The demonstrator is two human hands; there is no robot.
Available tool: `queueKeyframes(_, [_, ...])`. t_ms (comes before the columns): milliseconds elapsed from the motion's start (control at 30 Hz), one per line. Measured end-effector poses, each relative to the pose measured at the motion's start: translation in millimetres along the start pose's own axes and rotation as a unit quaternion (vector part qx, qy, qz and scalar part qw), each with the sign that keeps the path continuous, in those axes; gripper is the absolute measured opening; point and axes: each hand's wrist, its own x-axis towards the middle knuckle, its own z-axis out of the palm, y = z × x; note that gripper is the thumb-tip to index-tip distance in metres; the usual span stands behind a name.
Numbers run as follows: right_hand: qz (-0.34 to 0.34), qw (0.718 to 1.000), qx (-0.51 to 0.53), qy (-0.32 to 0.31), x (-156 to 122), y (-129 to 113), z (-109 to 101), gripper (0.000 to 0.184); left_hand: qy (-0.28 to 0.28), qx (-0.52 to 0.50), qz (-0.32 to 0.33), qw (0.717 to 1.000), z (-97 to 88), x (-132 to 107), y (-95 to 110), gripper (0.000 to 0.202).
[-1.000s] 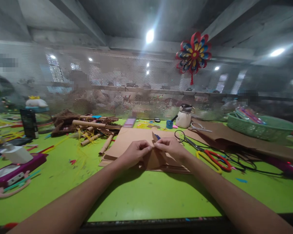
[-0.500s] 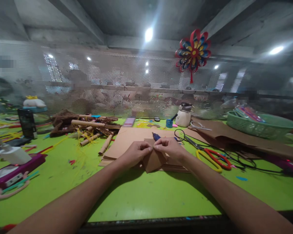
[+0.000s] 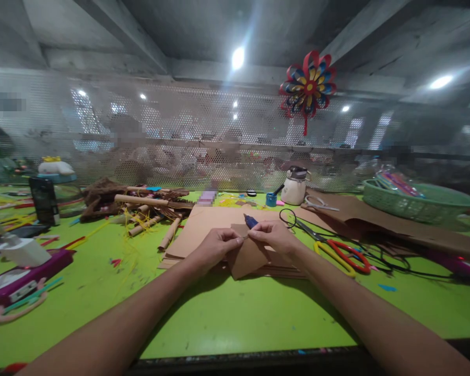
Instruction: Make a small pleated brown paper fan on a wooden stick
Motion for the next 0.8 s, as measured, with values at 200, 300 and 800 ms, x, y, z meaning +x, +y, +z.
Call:
queueKeyframes(200, [0.019, 0.999, 0.045, 0.004, -2, -1, 4, 0.033, 0.0, -0.021, -0.012, 1.0, 1.0, -3, 3, 0.029])
queueKeyframes(300, [0.028, 0.998, 0.051, 0.026, -6, -4, 13, 0.034, 0.009, -0.023, -0.01, 1.0, 2.7, -3, 5, 0.029])
queueKeyframes(800, [0.045, 0.995, 0.056, 0.062, -6, -12, 6, 0.036, -0.039, -0.104, -0.077, 0.991, -2.2, -6, 6, 0.027])
